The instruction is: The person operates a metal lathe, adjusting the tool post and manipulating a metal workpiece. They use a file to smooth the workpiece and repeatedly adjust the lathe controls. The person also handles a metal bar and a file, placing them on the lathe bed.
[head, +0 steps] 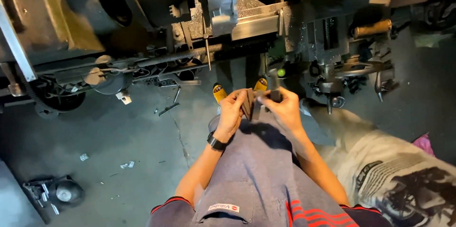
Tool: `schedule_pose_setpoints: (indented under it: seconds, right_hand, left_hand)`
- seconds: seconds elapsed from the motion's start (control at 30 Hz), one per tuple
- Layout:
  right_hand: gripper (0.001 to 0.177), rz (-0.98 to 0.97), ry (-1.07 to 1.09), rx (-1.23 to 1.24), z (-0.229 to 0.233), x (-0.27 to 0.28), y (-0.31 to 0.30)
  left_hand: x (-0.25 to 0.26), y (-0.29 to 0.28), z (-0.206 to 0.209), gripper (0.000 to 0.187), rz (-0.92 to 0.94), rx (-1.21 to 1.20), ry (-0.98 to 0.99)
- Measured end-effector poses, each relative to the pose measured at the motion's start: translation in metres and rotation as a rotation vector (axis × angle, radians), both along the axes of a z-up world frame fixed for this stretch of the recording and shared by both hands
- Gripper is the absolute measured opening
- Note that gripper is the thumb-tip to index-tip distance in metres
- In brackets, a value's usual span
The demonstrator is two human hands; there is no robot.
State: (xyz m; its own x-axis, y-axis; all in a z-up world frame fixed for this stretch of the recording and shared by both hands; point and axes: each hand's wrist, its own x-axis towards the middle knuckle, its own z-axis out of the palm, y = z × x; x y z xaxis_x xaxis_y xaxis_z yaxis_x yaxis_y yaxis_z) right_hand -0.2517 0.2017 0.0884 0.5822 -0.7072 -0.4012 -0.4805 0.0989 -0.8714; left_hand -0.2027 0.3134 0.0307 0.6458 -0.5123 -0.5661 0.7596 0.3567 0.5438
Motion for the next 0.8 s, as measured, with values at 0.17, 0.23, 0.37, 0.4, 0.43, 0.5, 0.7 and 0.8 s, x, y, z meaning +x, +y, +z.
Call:
schedule_pose_setpoints:
  seconds: [0.17,0.23,0.37,0.4,0.43,0.5,0.7,0.8]
  right_hand:
    - [0.016,0.223,0.069,-0.276,-0.033,-0.014,-0.004]
    - [0.014,0.209,0.059,-0.265,-0.034,-0.015,-0.008]
    - [0.015,0.192,0.041,-0.124,-0.013,-0.003,-0.011]
    - [0.015,0.190,0.039,-0.124,-0.009,-0.001,-0.012]
    - [0.014,0.188,0.052,-0.065,-0.006,0.001,-0.013]
    - [0.013,0.184,0.064,-0.004,-0.007,0.001,-0.015]
    - [0.025,0.011,0.066,0.271,-0.019,-0.008,-0.023]
    - [0.032,0.074,0.029,0.239,-0.014,-0.008,-0.020]
  left_hand:
    - [-0.005,-0.004,0.005,0.018,-0.016,0.051,-0.057]
    - [-0.003,-0.003,0.008,0.015,-0.031,0.048,-0.063]
    - [-0.005,0.000,-0.006,0.014,-0.098,0.055,-0.095]
    - [-0.003,0.000,-0.005,0.014,-0.099,0.055,-0.096]
    - [-0.002,0.000,-0.005,0.013,-0.141,0.070,-0.102]
    - [0.000,0.000,-0.007,0.012,-0.184,0.087,-0.108]
    - [0.005,0.004,-0.030,0.024,-0.285,0.287,-0.108]
    - [-0.001,0.007,-0.037,0.016,-0.353,0.393,-0.609]
